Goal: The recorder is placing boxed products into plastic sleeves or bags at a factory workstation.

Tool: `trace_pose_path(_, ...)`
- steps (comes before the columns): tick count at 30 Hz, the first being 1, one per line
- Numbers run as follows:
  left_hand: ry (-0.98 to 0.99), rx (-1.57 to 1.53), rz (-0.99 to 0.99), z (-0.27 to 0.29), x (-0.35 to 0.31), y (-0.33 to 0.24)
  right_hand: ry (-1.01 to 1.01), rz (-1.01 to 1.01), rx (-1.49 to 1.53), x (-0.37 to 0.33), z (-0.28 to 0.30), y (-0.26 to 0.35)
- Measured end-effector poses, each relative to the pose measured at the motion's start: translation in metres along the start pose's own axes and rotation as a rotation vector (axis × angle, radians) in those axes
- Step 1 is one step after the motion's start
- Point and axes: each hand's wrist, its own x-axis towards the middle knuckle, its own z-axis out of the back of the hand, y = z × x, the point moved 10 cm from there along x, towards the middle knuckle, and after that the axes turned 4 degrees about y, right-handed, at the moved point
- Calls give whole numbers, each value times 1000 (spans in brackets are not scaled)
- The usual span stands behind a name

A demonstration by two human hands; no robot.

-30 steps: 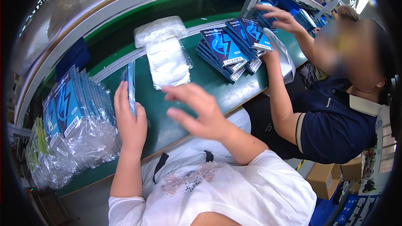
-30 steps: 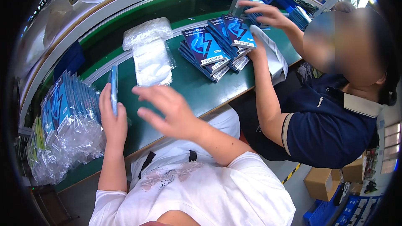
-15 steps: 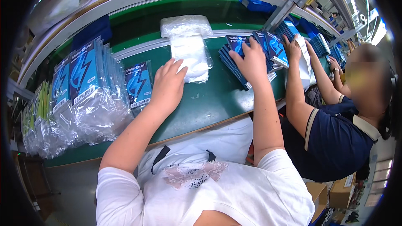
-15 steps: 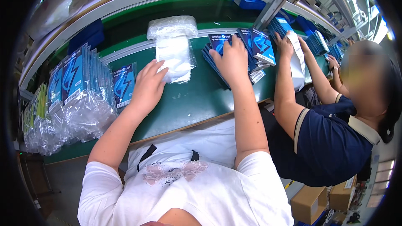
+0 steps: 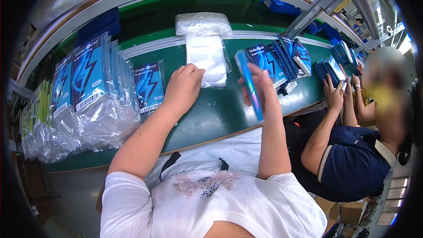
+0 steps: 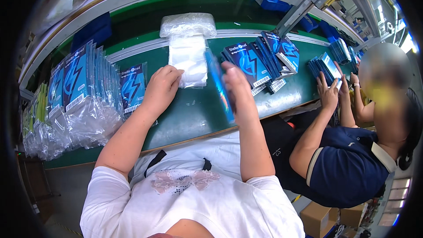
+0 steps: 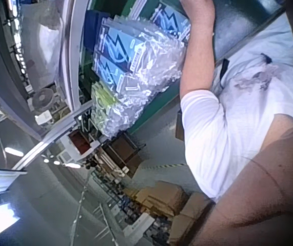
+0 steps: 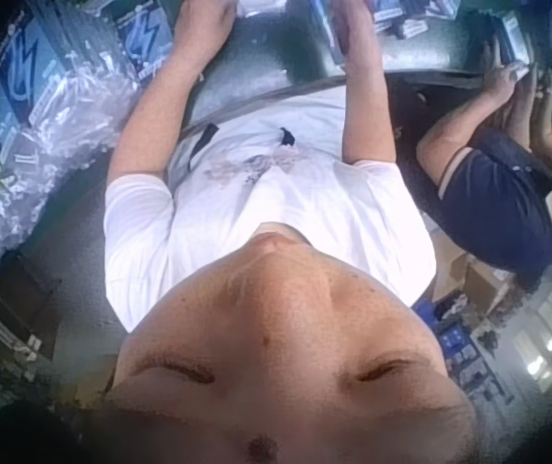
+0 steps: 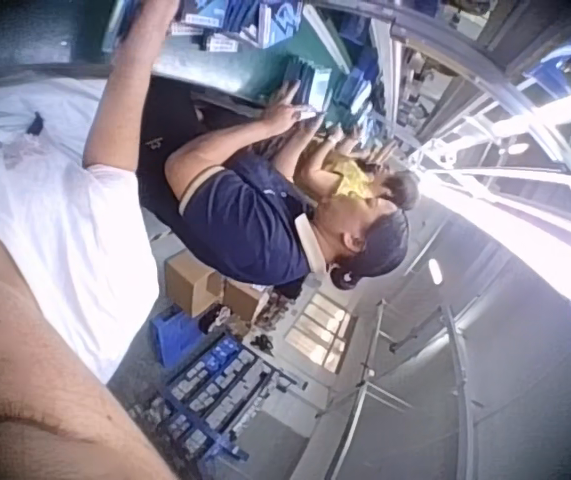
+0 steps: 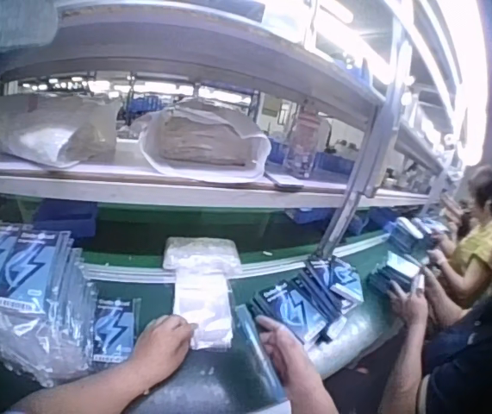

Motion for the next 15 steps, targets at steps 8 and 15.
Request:
trace_pose_path(8, -110, -99, -14, 18, 2, 0, 408, -341, 360, -3, -38, -74)
trace_pose_path(15, -4, -300, 218, 7, 1, 33, 430, -370, 404, 26, -45, -67)
